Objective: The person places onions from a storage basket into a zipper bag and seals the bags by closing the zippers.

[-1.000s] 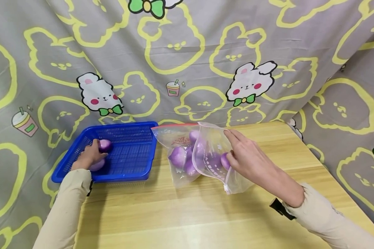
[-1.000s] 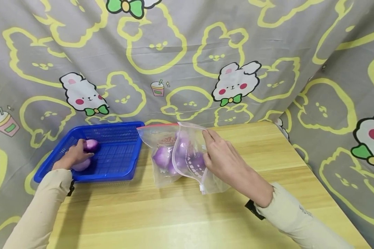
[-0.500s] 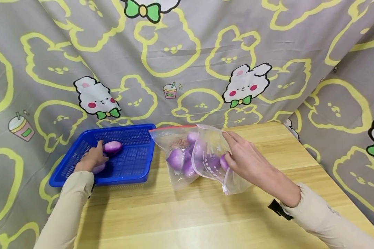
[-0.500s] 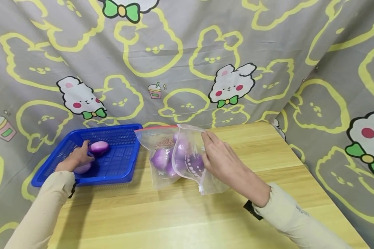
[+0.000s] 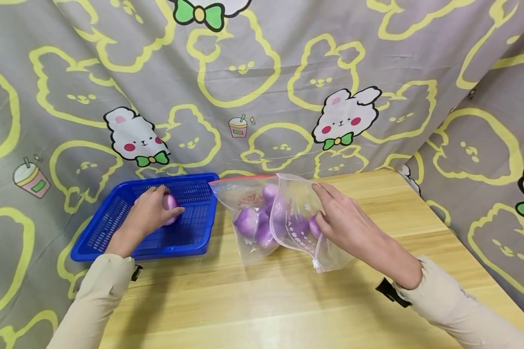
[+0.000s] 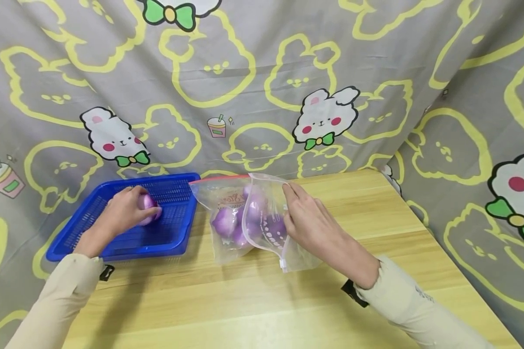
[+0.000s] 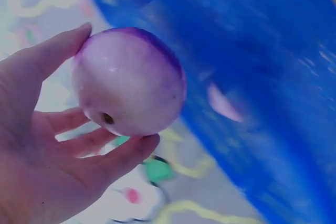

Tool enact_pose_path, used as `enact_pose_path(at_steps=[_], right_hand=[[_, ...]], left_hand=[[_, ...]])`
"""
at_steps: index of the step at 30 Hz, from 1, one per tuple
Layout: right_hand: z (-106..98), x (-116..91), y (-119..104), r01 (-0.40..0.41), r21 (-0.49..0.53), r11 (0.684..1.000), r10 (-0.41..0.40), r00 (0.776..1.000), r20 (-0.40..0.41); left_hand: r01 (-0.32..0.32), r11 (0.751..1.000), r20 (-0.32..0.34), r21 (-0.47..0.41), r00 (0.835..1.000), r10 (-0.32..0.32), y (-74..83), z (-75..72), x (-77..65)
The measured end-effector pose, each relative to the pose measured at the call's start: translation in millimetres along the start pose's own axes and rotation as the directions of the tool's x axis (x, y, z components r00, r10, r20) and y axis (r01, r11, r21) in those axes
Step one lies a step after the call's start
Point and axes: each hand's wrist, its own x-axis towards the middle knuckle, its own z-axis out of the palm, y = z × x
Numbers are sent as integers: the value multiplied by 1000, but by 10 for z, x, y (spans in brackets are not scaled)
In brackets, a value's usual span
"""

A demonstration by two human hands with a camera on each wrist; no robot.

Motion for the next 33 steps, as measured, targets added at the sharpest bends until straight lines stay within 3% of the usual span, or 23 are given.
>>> enact_pose_path(at_steps=[4, 7, 12, 17, 21, 24, 26, 33], right_hand=[[1, -6, 4, -6, 3, 1000, 6, 1000, 1], [-7, -10, -1, -8, 2, 1000, 8, 1000, 5], [-18, -10, -10, -8, 2, 1000, 8, 1000, 7], [-13, -8, -18, -8, 7, 1000, 8, 1000, 8], [-11, -8, -31, -18, 10, 1000, 18, 1000, 12], [-12, -7, -41, -17, 12, 1000, 17, 1000, 12], [-17, -11, -47, -14, 15, 1000, 14, 1000, 12], [-35, -29, -41, -18, 9, 1000, 17, 1000, 5]], left_hand=[[-123, 991, -112, -47, 987, 117, 492, -114, -66], [-247, 963, -203, -111, 954, 221, 869, -161, -131], [-450, 871, -309, -200, 872, 380, 1448, -220, -272], [-579, 773, -329, -260, 806, 492, 1860, -196, -378], [-656, 707, -310, -262, 752, 582, 2081, -59, -403], [-692, 681, -299, -237, 719, 627, 2189, 76, -397], [-703, 678, -292, -217, 709, 642, 2237, 160, -390], [-711, 699, -229, -73, 694, 682, 2275, 366, -364]])
